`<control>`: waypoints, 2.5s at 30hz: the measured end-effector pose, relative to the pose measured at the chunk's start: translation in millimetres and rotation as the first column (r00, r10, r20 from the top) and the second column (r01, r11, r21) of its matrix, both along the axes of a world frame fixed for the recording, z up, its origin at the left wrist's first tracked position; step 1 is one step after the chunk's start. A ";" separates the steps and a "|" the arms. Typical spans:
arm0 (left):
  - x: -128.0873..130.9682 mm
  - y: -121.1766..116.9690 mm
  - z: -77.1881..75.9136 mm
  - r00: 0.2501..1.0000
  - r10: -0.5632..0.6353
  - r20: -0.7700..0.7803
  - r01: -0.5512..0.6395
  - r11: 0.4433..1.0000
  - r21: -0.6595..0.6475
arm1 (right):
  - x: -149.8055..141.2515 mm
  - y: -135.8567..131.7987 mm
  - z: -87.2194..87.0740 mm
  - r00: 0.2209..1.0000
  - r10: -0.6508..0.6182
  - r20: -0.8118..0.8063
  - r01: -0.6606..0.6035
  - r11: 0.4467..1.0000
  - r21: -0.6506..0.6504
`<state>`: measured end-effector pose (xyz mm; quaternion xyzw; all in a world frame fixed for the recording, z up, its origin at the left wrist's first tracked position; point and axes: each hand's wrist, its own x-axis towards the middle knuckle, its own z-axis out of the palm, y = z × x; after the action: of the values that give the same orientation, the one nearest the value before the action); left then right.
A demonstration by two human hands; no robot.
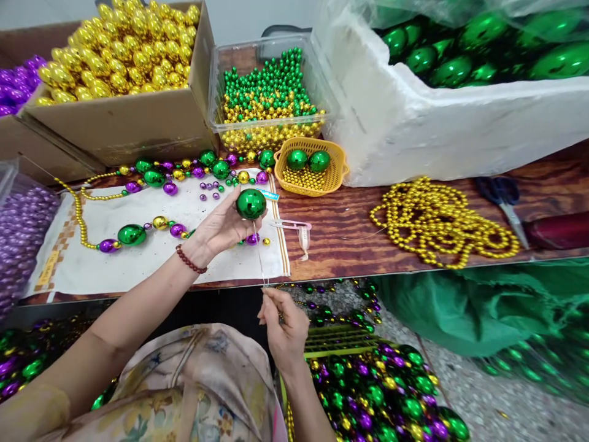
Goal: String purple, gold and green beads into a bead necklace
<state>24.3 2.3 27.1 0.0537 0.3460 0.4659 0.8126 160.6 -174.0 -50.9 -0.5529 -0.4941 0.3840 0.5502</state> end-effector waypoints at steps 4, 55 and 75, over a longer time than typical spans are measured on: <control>-0.6 0.7 -0.9 1.000 -0.011 0.001 0.011 1.000 -0.024 | -1.1 1.6 -1.8 1.000 0.005 -0.014 -0.005 1.000 -0.015; -0.6 -3.3 -14.3 0.996 0.027 -0.090 -0.007 0.975 0.221 | -6.8 12.9 -4.3 0.994 -0.017 -0.112 0.008 0.997 -0.082; 8.3 -44.3 -14.6 0.972 0.001 -0.233 0.100 0.902 0.420 | -13.0 32.4 -5.3 0.995 -0.053 -0.090 0.049 0.998 -0.044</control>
<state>32.6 -42.0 12.5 0.2930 0.3244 0.5003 0.7474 147.7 -141.7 -56.2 -0.5585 -0.4461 0.4051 0.5701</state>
